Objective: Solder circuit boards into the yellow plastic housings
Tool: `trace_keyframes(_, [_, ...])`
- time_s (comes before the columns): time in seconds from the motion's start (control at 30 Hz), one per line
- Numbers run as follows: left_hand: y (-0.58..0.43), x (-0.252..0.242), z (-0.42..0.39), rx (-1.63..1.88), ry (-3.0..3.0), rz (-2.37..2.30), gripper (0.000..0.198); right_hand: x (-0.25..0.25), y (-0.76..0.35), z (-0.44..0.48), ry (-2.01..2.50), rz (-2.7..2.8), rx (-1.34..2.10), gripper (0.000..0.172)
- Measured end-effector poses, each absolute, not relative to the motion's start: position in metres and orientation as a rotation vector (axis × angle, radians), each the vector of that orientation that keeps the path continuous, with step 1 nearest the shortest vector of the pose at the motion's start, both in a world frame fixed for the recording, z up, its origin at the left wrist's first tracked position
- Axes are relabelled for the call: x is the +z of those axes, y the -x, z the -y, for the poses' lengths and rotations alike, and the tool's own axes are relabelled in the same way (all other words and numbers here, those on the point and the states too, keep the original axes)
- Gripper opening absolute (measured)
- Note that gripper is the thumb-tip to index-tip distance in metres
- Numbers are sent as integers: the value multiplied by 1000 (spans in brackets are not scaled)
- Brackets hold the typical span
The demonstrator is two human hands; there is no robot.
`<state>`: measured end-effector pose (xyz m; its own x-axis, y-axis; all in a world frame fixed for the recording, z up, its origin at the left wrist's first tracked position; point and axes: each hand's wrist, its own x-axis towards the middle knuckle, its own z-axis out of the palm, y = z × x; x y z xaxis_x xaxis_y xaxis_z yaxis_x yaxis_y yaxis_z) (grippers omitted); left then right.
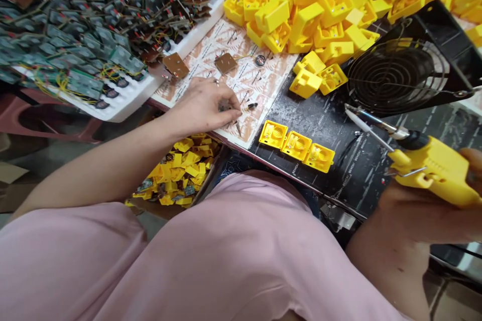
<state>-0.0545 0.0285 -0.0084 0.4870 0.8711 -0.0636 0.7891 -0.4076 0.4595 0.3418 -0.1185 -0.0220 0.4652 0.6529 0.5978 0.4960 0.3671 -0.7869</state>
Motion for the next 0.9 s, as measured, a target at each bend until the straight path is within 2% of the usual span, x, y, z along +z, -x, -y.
trace_keyframes(0.07, [61,-6,-29,305,-2317,-1451,28,-22,-324,108,1154,1043,-83,52])
trace_keyframes(0.23, [74,8,-28,346,-2357,-1760,37,-25,-309,88,1147,1057,-193,59])
trace_keyframes(0.33, [75,7,-25,506,-2346,-1785,41,-26,-312,88,1178,998,-284,55])
trace_keyframes(0.53, [66,-12,-23,365,-2467,-1637,44,-24,-304,86,1159,1000,-306,44])
trace_keyframes(0.67, [72,-6,-27,277,-2370,-1697,42,-23,-300,87,1113,1021,-195,35])
trace_keyframes(0.77, [81,1,-26,337,-2227,-1709,37,-23,-302,90,1077,1065,-129,31])
trace_keyframes(0.9, [86,3,-20,514,-2079,-1682,25,-26,-306,93,1137,1049,-94,40])
